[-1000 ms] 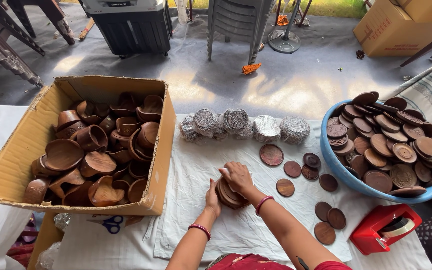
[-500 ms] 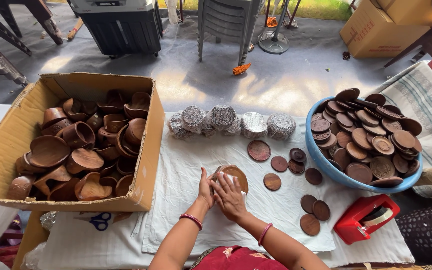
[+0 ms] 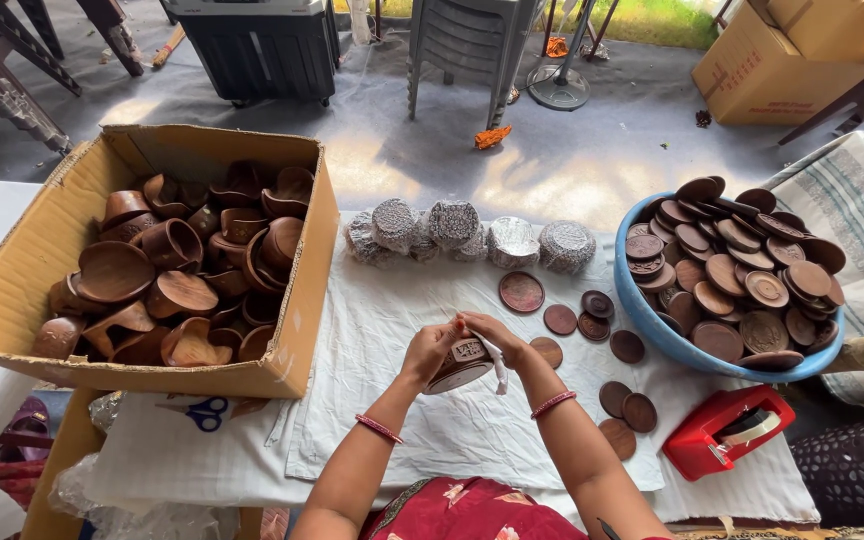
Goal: The person wipes the interior and exterior of a small wooden bowl with a white cloth. They then pick up a small, round wooden disc from the table and wipe it with the cloth before placing it into a blue basin filled with similar discs.
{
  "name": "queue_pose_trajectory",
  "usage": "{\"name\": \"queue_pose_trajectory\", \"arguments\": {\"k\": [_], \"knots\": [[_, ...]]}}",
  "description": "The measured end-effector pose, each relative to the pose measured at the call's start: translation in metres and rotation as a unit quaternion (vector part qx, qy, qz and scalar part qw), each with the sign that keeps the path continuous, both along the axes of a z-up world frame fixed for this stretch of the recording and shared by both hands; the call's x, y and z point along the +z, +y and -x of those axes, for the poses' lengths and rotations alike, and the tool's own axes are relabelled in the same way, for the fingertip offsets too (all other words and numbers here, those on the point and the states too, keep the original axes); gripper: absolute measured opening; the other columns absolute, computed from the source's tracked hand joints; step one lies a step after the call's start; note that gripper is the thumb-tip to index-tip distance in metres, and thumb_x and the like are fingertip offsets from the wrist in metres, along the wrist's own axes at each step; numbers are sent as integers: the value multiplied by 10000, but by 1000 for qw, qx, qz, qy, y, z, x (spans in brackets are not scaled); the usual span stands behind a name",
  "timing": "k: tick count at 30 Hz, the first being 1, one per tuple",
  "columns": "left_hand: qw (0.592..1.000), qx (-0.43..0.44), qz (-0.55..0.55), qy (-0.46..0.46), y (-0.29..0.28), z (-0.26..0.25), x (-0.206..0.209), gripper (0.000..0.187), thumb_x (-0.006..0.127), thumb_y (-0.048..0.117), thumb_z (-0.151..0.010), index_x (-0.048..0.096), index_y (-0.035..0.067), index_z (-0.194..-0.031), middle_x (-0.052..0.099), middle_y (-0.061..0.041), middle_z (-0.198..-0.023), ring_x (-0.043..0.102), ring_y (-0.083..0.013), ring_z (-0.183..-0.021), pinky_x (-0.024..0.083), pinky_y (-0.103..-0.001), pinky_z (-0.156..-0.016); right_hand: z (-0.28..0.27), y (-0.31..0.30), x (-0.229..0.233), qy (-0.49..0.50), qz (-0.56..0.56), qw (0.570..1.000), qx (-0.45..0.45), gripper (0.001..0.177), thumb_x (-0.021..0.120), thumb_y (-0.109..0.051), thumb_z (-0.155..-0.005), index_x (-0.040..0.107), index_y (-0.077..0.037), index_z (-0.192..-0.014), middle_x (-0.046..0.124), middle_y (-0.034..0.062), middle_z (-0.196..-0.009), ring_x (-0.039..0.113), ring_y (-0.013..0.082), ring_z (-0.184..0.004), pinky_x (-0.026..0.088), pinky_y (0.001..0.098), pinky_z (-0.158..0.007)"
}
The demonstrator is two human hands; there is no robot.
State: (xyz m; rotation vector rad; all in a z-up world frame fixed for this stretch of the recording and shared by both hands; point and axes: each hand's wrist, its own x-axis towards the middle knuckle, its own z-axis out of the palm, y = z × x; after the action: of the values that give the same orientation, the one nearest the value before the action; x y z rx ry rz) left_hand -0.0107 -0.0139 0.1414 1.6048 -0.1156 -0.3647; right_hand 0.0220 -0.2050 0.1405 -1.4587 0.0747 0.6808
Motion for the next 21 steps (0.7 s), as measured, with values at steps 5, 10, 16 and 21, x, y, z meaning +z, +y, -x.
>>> {"name": "queue_pose_trajectory", "arguments": {"k": [5,10,16,21], "knots": [[947,42,272,167,6,-2,-11,815,556,737,-881,732,-21,-1125,779,-131,-1000,744,-207,-896,599,-366,-838,8,-27,-59,129,-238,959,-88,556,633,-502,-1061,607,11,-1274,647,192,-1159,664,271,-981,582,424,-858],[865,208,377,258,-3,-9,-10,811,454,713,-927,647,14,-1291,712,-100,-1232,686,-224,-1117,555,-424,-985,37,14,-45,163,-345,901,-207,647,533,-560,-977,563,-31,-1347,634,182,-1282,651,307,-1095,566,466,-942],[725,361,540,228,-36,-14,-57,733,361,619,-959,553,81,-1418,616,-134,-1393,628,-318,-1234,498,-473,-1064,44,73,-24,120,-424,798,-412,738,335,-641,-999,501,-83,-1453,583,157,-1423,563,335,-1281,442,488,-1084],[878,316,257,252,-46,-24,-143,758,579,553,-941,283,156,-1515,542,-158,-1484,605,-335,-1357,507,-468,-1132,33,63,-29,-135,-240,864,-422,527,458,-492,-1091,622,-19,-1255,713,153,-1154,697,280,-1032,562,443,-906]]}}
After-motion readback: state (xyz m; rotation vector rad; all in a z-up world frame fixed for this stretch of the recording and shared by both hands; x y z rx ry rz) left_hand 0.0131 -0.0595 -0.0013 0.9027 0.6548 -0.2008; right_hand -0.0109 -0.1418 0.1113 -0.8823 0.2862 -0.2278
